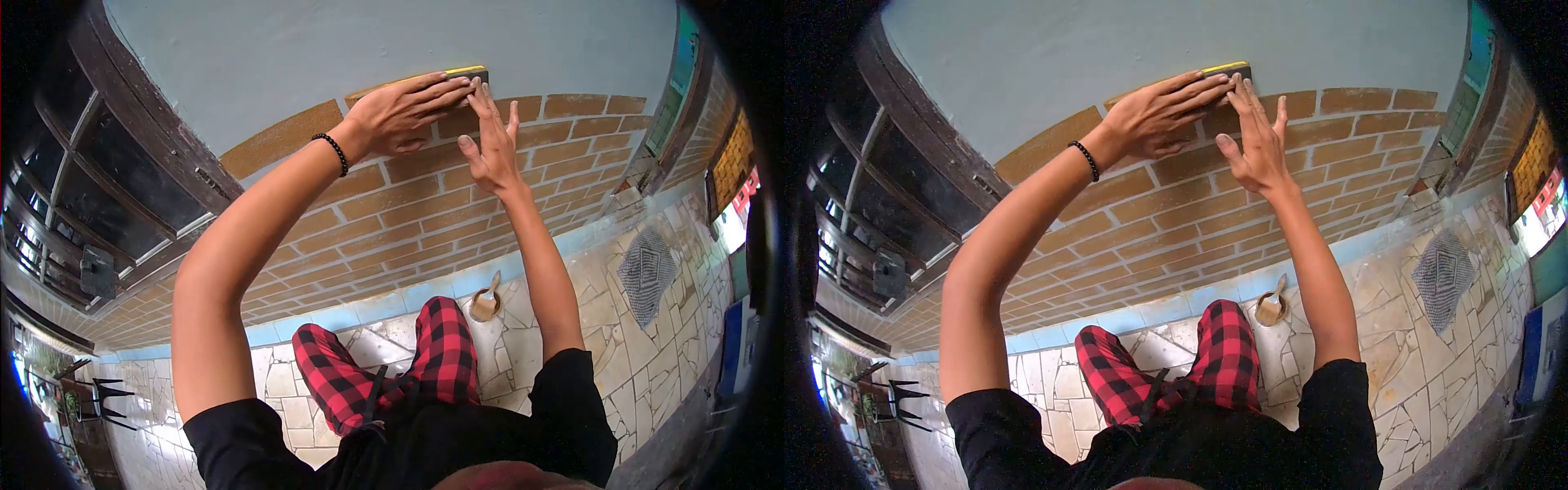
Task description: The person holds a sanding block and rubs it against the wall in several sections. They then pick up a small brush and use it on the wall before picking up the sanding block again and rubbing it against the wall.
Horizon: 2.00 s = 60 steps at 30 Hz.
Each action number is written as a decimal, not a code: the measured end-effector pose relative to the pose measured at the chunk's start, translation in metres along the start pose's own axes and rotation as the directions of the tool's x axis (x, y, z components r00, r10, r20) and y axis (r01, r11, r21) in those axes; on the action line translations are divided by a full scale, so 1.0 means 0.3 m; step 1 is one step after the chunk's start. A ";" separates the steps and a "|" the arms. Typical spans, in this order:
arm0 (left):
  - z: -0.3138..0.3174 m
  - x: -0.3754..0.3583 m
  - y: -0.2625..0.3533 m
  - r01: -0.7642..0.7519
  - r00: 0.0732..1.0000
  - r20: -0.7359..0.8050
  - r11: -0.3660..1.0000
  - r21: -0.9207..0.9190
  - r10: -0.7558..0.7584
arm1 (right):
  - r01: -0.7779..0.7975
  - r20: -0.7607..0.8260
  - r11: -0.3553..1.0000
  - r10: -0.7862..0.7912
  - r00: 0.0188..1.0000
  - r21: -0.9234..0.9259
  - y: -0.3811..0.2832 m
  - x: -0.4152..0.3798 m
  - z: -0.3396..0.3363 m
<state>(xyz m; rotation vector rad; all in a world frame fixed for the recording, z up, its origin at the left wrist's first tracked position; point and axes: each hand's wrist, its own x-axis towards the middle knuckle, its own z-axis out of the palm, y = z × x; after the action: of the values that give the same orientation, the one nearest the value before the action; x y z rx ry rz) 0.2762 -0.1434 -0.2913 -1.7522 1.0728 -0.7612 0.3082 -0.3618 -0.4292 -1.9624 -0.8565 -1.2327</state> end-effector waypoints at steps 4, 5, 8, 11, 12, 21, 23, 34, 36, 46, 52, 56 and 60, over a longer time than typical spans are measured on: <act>0.024 0.001 0.017 0.037 0.997 -0.068 0.999 0.032 -0.035 | 0.021 0.008 1.000 -0.021 1.000 0.004 0.027 0.000 0.006; 0.029 0.001 0.021 0.037 0.998 -0.042 0.998 0.041 -0.035 | 0.023 0.011 1.000 -0.023 1.000 0.010 0.031 0.001 0.009; 0.017 0.001 0.029 0.035 0.999 0.026 0.997 0.072 -0.037 | 0.037 -0.007 0.999 -0.037 0.999 0.009 0.028 0.002 0.018; 0.008 -0.004 0.033 0.036 0.998 0.044 0.994 0.102 -0.041 | 0.035 -0.013 0.999 -0.035 0.999 -0.017 0.021 -0.001 0.022; 0.014 -0.004 0.030 0.036 0.999 0.036 0.993 0.109 -0.040 | 0.030 -0.015 0.999 -0.030 0.999 -0.026 0.009 0.003 0.012; 0.015 -0.006 0.031 0.055 0.998 -0.001 0.992 0.115 -0.055 | 0.028 -0.221 0.997 -0.042 0.974 -0.066 -0.091 -0.062 -0.050; 0.016 -0.006 0.034 0.067 0.998 -0.002 0.993 0.098 -0.067 | 0.019 -0.320 0.998 -0.037 0.947 -0.059 -0.167 -0.133 -0.082; 0.017 0.068 0.027 0.082 0.996 -0.058 0.979 0.185 -0.073 | -0.387 -0.039 0.910 0.396 0.917 0.148 -0.505 -0.763 -0.014; 0.007 0.098 0.033 0.105 0.993 -0.076 0.970 0.221 -0.090 | -0.461 0.029 0.871 0.463 0.886 0.168 -0.537 -0.849 0.008; 0.024 0.102 0.033 0.091 0.990 -0.117 0.995 0.042 -0.085 | -0.551 0.188 0.815 0.522 0.832 0.180 -0.627 -0.958 -0.044; 0.008 0.094 0.025 0.074 0.994 -0.092 0.995 0.070 -0.067 | -0.576 0.217 0.799 0.539 0.814 0.172 -0.649 -0.931 -0.144; -0.005 0.083 0.029 0.083 0.994 -0.084 0.991 0.102 -0.075 | -0.593 0.141 0.772 0.576 0.805 0.231 -0.651 -0.916 -0.140; -0.013 0.083 0.030 0.089 0.994 -0.076 0.988 0.130 -0.080 | -0.581 0.143 0.791 0.564 0.814 0.192 -0.646 -0.872 -0.134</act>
<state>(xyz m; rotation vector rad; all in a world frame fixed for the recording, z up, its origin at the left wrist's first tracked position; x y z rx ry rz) 0.2808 -0.1690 -0.2970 -1.6759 0.9765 -0.9327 0.0439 -0.3312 -0.6210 -1.8862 -0.3561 -0.6674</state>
